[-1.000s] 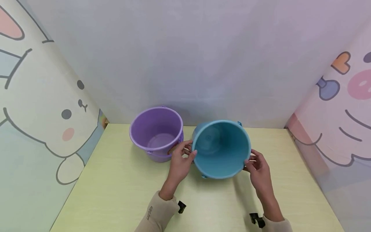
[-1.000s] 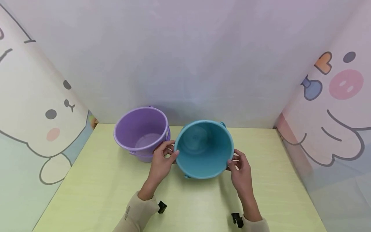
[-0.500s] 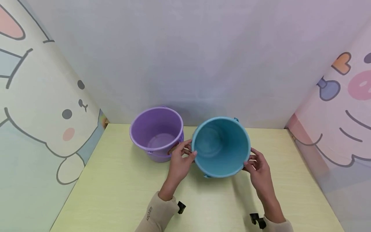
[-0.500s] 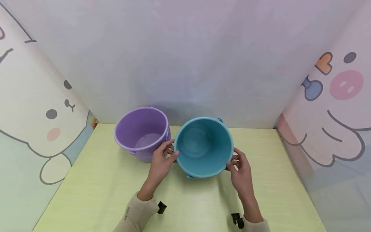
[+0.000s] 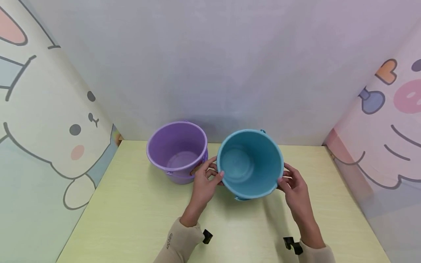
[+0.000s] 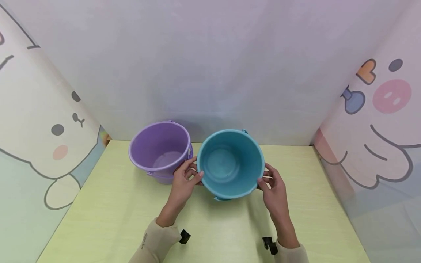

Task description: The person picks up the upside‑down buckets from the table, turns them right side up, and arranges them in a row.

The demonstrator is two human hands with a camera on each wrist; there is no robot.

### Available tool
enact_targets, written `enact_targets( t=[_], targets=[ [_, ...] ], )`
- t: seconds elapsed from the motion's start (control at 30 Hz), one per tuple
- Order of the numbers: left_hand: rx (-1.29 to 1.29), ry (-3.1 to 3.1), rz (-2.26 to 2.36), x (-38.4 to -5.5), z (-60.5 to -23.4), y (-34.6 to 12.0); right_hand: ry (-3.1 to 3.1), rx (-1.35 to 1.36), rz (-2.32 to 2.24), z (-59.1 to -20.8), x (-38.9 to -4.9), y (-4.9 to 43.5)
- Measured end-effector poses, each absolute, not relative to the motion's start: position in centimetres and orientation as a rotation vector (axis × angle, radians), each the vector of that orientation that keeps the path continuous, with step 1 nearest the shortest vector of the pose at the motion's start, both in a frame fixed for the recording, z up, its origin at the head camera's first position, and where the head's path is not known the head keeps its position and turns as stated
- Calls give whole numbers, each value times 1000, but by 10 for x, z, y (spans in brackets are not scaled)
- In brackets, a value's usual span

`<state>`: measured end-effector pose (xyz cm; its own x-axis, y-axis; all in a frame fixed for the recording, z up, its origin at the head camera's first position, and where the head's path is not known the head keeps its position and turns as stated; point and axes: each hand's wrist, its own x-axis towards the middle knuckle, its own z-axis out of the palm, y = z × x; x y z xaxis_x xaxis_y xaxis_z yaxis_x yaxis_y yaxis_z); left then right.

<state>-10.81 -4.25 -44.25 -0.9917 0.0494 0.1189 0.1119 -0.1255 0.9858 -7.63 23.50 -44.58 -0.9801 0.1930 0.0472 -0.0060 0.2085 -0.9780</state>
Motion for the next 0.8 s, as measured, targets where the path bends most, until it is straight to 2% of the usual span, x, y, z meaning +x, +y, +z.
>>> enact_targets(
  t=[0.8],
  targets=[
    [105, -1724, -2691, -119, -450, -33, -2335, -234, 1901, -426, -108, 232]
  ],
)
